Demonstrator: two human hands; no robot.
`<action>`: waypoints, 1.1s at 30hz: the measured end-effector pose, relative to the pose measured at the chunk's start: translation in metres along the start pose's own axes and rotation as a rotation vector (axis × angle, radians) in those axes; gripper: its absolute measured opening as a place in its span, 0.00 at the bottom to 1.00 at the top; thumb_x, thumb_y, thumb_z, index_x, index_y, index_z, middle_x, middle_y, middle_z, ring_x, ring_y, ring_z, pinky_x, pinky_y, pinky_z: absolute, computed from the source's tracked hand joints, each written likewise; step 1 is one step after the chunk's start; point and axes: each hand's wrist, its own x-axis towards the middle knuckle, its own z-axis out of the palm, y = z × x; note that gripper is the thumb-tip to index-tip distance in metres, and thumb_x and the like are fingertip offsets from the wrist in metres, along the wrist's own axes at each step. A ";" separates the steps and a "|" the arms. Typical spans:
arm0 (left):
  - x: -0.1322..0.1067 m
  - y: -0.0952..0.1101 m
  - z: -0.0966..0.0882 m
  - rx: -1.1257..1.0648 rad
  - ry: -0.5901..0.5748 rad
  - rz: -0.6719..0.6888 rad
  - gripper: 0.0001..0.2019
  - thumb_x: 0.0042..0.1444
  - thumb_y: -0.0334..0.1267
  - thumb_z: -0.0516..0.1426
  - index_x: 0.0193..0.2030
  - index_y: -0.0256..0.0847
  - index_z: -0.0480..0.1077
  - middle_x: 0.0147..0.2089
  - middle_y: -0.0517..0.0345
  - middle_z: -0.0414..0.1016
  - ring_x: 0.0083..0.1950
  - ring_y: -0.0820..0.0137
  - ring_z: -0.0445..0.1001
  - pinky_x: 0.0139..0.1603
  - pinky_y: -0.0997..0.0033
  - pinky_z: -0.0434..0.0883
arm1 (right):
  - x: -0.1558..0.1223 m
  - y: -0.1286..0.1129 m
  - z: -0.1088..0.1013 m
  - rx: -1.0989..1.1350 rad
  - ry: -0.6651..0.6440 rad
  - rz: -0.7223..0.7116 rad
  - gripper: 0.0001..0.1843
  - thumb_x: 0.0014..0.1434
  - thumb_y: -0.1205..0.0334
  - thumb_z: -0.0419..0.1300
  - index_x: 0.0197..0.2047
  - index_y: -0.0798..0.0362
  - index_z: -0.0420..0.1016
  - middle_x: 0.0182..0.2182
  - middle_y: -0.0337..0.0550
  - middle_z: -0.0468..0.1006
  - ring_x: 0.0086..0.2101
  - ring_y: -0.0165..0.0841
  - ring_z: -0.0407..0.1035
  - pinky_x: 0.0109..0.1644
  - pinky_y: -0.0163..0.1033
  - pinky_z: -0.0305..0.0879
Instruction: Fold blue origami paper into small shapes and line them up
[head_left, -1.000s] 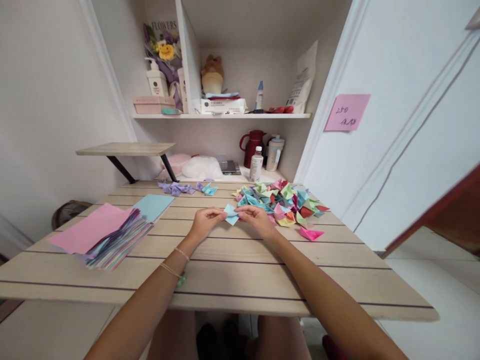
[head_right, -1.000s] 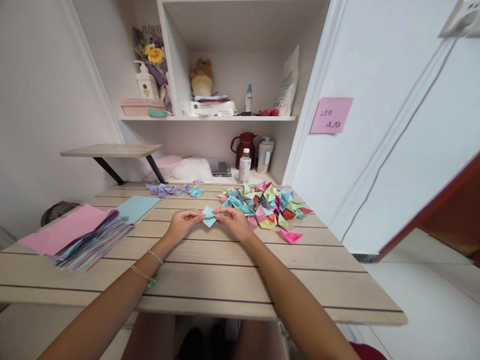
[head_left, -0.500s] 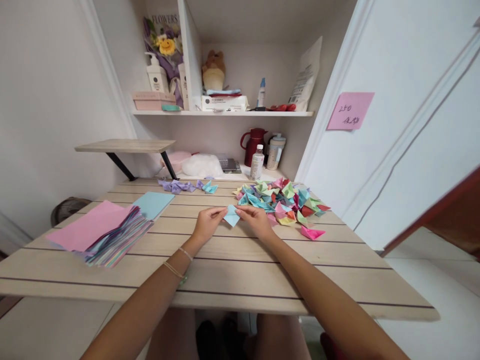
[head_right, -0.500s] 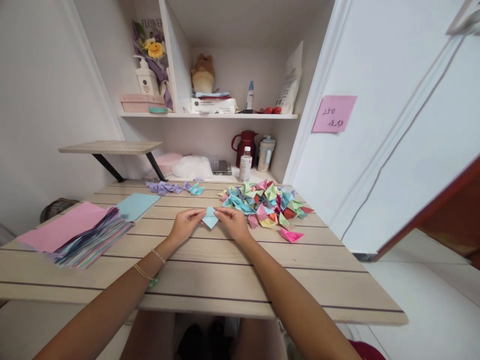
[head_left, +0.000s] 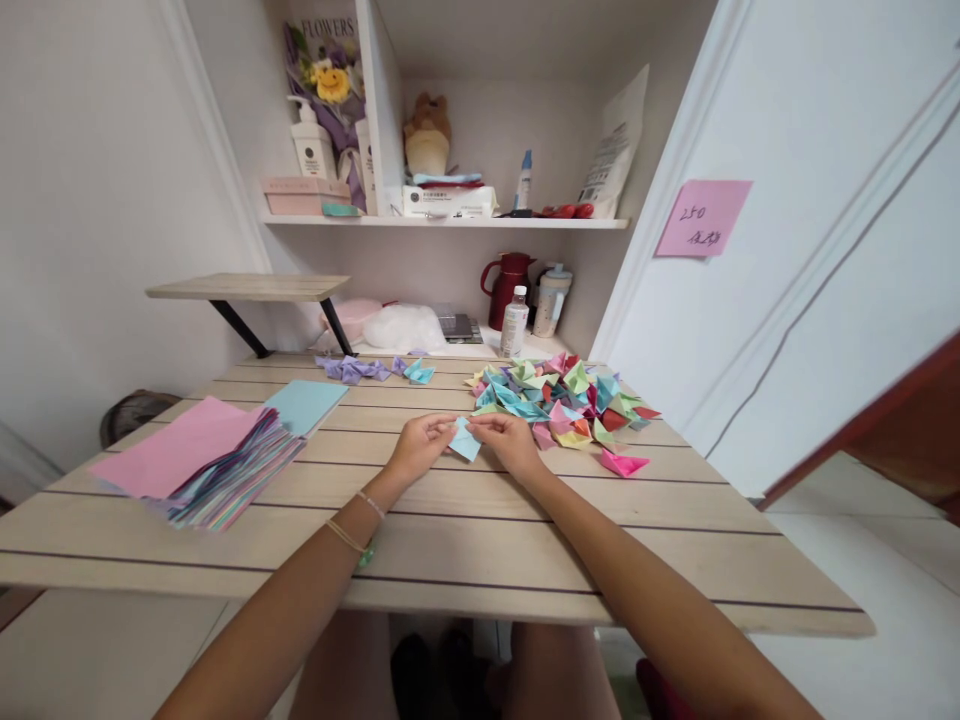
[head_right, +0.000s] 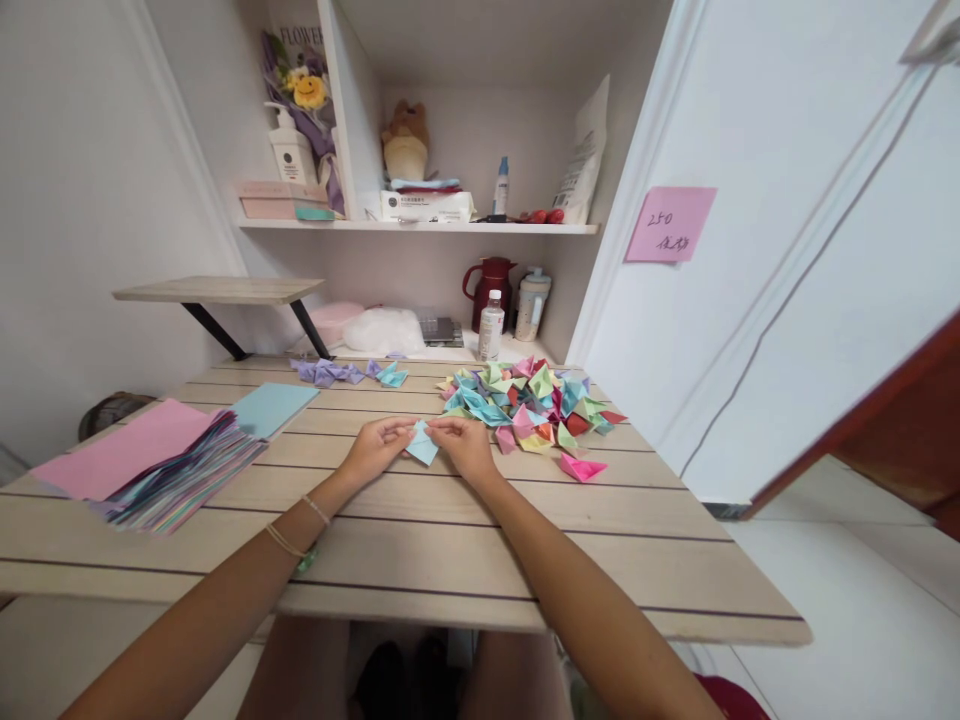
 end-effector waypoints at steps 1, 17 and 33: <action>0.000 -0.001 0.000 -0.008 -0.006 -0.019 0.16 0.40 0.39 0.62 0.37 0.34 0.73 0.26 0.54 0.75 0.28 0.70 0.72 0.28 0.74 0.69 | 0.000 0.000 -0.001 -0.013 -0.029 -0.005 0.17 0.40 0.53 0.64 0.32 0.55 0.77 0.27 0.43 0.78 0.28 0.34 0.70 0.33 0.39 0.66; 0.002 -0.003 -0.003 -0.192 0.026 -0.221 0.12 0.37 0.38 0.65 0.27 0.34 0.70 0.25 0.58 0.72 0.27 0.74 0.72 0.32 0.74 0.71 | -0.004 -0.004 0.005 0.076 -0.090 0.062 0.20 0.38 0.58 0.66 0.36 0.56 0.71 0.27 0.41 0.76 0.27 0.31 0.70 0.33 0.37 0.66; 0.001 -0.009 0.003 -0.344 -0.085 -0.185 0.14 0.42 0.34 0.63 0.36 0.33 0.67 0.36 0.49 0.76 0.39 0.67 0.75 0.46 0.67 0.70 | -0.001 -0.006 0.005 0.172 0.019 0.110 0.19 0.42 0.51 0.63 0.35 0.54 0.71 0.17 0.35 0.73 0.15 0.25 0.62 0.20 0.31 0.60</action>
